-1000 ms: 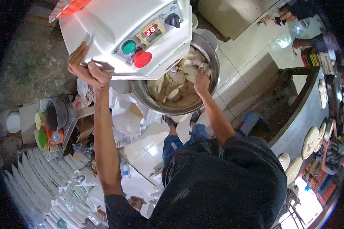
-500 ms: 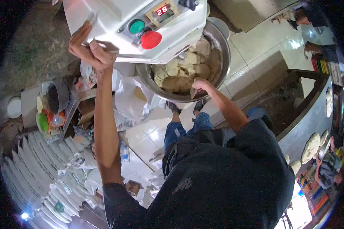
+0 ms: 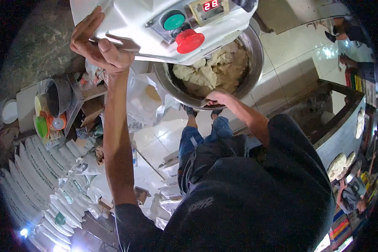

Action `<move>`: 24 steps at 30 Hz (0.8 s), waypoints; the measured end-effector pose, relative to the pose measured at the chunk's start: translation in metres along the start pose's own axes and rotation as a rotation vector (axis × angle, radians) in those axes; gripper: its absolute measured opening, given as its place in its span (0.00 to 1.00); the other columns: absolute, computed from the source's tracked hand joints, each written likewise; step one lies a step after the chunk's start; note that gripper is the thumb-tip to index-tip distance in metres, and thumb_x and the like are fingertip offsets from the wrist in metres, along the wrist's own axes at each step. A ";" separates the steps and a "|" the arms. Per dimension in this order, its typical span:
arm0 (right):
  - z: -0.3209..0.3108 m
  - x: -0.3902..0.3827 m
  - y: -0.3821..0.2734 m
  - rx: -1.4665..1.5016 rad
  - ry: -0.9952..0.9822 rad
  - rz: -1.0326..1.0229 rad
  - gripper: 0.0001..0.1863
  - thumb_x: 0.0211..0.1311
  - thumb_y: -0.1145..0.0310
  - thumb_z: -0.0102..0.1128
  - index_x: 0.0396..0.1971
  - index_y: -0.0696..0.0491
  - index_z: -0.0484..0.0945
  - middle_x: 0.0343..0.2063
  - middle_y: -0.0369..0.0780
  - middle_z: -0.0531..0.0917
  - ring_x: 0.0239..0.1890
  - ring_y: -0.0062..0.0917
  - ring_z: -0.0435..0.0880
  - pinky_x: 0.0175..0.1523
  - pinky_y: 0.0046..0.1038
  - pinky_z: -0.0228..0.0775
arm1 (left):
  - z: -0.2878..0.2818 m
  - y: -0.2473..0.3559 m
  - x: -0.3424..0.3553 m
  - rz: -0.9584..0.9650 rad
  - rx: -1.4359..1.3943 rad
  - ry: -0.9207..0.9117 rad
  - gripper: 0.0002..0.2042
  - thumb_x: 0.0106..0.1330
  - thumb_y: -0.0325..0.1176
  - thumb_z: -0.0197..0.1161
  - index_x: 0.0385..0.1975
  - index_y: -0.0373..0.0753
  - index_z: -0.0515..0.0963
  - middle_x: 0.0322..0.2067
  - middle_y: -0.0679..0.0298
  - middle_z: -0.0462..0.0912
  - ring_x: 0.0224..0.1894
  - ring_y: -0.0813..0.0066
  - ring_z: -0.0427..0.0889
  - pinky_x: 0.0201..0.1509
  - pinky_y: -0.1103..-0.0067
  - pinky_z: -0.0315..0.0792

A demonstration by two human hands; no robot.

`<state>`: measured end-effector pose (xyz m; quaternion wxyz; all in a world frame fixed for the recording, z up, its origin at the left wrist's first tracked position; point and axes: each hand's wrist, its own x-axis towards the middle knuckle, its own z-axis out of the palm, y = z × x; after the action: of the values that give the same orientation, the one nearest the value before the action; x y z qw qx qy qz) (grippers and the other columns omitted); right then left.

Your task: The recorder uses an industrial mixer to combine ingredients for dough and then shapes the dough into balls on a workbench.

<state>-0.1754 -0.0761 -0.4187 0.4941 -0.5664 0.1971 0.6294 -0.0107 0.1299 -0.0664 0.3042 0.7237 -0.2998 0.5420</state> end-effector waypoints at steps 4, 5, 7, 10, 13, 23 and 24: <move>0.005 0.074 0.001 -0.097 0.404 -0.203 0.08 0.58 0.66 0.52 0.24 0.51 0.77 0.25 0.36 0.78 0.27 0.22 0.75 0.30 0.28 0.66 | 0.050 0.011 0.001 -0.095 -0.179 0.068 0.23 0.64 0.49 0.41 0.33 0.29 0.70 0.39 0.53 0.73 0.46 0.67 0.67 0.50 0.74 0.62; 0.018 0.081 -0.010 -0.098 0.397 -0.206 0.08 0.58 0.66 0.52 0.24 0.51 0.77 0.25 0.36 0.78 0.27 0.22 0.75 0.30 0.28 0.66 | 0.046 0.009 0.001 -0.081 -0.137 0.056 0.23 0.64 0.49 0.41 0.32 0.28 0.69 0.37 0.51 0.73 0.44 0.67 0.68 0.47 0.74 0.65; 0.034 0.095 -0.033 0.081 0.286 -0.334 0.07 0.58 0.66 0.51 0.30 0.51 0.77 0.28 0.36 0.78 0.29 0.22 0.75 0.32 0.28 0.66 | 0.033 0.012 0.003 -0.070 -0.013 0.012 0.23 0.64 0.48 0.41 0.32 0.28 0.69 0.37 0.50 0.73 0.43 0.66 0.69 0.46 0.74 0.65; 0.045 0.111 -0.060 0.366 0.141 -0.525 0.10 0.59 0.67 0.51 0.39 0.52 0.76 0.33 0.37 0.77 0.33 0.23 0.75 0.34 0.29 0.68 | 0.033 0.018 0.003 -0.082 0.048 -0.006 0.23 0.64 0.48 0.41 0.32 0.28 0.69 0.37 0.50 0.73 0.42 0.65 0.70 0.46 0.73 0.66; 0.013 0.115 -0.055 0.543 0.428 -0.427 0.17 0.55 0.70 0.59 0.45 0.56 0.71 0.36 0.38 0.78 0.30 0.23 0.75 0.30 0.27 0.68 | 0.065 0.009 -0.014 0.122 0.120 -0.054 0.20 0.63 0.45 0.41 0.33 0.31 0.70 0.36 0.52 0.74 0.42 0.63 0.70 0.48 0.71 0.64; -0.061 -0.095 -0.039 -0.240 1.001 -0.462 0.26 0.63 0.63 0.48 0.58 0.61 0.62 0.53 0.52 0.69 0.54 0.37 0.69 0.57 0.37 0.62 | 0.029 0.001 0.015 0.035 0.043 -0.016 0.18 0.64 0.41 0.41 0.35 0.32 0.73 0.38 0.54 0.76 0.43 0.62 0.71 0.51 0.69 0.64; -0.095 -0.049 -0.016 0.101 1.059 -0.626 0.25 0.64 0.64 0.45 0.58 0.60 0.63 0.57 0.52 0.65 0.57 0.36 0.64 0.62 0.37 0.56 | 0.038 0.004 0.015 0.044 0.003 0.020 0.18 0.64 0.41 0.41 0.35 0.32 0.73 0.38 0.54 0.76 0.43 0.62 0.71 0.51 0.69 0.64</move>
<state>-0.1191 -0.1649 -0.3959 0.5167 -0.8089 0.2696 0.0777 0.0127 0.0970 -0.0605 0.2941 0.7118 -0.3119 0.5564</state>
